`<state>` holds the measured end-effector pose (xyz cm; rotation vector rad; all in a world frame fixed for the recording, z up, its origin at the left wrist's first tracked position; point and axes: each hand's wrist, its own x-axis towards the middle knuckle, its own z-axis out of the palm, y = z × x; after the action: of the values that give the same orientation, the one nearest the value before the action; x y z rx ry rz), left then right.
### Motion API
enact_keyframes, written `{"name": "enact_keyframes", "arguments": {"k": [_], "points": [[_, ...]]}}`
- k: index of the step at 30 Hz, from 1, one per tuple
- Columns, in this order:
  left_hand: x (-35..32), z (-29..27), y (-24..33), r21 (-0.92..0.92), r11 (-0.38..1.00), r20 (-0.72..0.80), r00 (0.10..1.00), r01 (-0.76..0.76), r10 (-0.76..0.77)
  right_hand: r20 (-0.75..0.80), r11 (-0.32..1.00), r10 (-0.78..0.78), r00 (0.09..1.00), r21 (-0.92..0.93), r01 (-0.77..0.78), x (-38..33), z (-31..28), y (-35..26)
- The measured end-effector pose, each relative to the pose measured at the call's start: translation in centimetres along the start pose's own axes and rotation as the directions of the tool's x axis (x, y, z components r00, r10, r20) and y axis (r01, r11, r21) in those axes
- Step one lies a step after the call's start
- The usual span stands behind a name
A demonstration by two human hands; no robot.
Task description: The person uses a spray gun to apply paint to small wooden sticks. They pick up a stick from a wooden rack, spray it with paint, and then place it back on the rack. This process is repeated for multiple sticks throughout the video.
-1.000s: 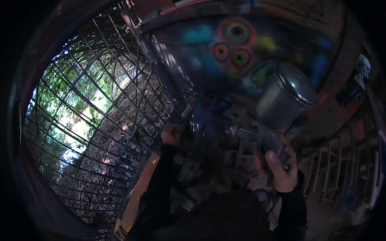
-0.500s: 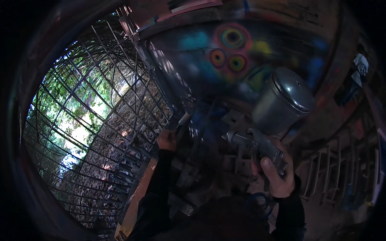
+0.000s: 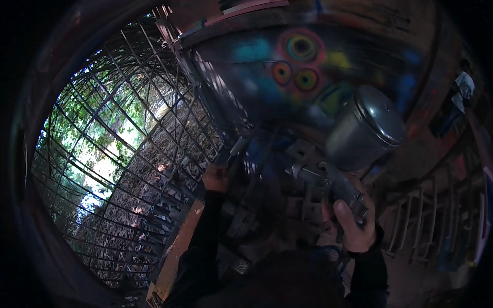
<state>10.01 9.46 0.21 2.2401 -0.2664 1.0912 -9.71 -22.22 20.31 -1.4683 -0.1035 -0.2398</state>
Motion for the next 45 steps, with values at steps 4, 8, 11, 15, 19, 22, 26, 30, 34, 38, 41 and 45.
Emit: {"name": "enact_keyframes", "arguments": {"k": [4,8,11,15,19,22,26,30,34,38,41,45], "points": [[-0.9,0.0,1.7,-0.124,0.978,0.139,0.979,0.168,-0.150,0.053,0.998,-0.058,0.997,0.002,0.058,0.2,0.1,0.8],[-2.5,0.5,2.4,-0.349,0.846,0.333,0.898,0.402,-0.289,0.096,0.996,-0.090,0.991,-0.014,0.092,0.8,0.8,1.2],[-3.3,0.9,2.5,-0.412,0.745,0.427,0.833,0.525,-0.351,0.158,0.988,-0.127,0.979,-0.068,0.139,1.2,0.9,1.7],[-2.7,-0.3,4.0,-0.427,0.679,0.475,0.787,0.597,-0.394,0.193,0.967,-0.138,0.972,-0.187,0.174,1.6,1.1,2.3],[-1.9,-1.7,5.1,-0.506,0.521,0.533,0.724,0.687,-0.438,0.244,0.960,-0.122,0.962,-0.216,0.177,1.3,0.9,2.5],[-1.7,-2.0,4.8,-0.480,0.524,0.547,0.707,0.703,-0.448,0.253,0.957,-0.104,0.962,-0.237,0.166,1.4,0.8,2.2],[-2.1,-1.7,3.9,-0.495,0.520,0.553,0.714,0.696,-0.429,0.210,0.949,-0.158,0.965,-0.238,0.207,1.7,0.9,2.4],[-2.4,-1.4,3.6,-0.538,0.485,0.555,0.723,0.689,-0.411,0.201,0.952,-0.179,0.963,-0.210,0.221,2.0,1.1,2.0],[-1.6,-1.9,4.6,-0.533,0.462,0.572,0.704,0.709,-0.420,0.223,0.966,-0.140,0.965,-0.184,0.182,1.6,0.8,2.1],[-1.3,-2.3,4.4,-0.532,0.427,0.598,0.681,0.731,-0.422,0.226,0.978,-0.103,0.969,-0.156,0.141,1.1,1.0,1.8],[-1.2,-2.3,4.6,-0.544,0.391,0.611,0.670,0.743,-0.422,0.176,0.969,-0.131,0.976,-0.184,0.163,1.1,1.0,1.8],[-0.9,-2.5,4.9,-0.514,0.417,0.619,0.660,0.750,-0.425,0.176,0.961,-0.188,0.966,-0.169,0.218,1.4,1.0,1.8]]}}
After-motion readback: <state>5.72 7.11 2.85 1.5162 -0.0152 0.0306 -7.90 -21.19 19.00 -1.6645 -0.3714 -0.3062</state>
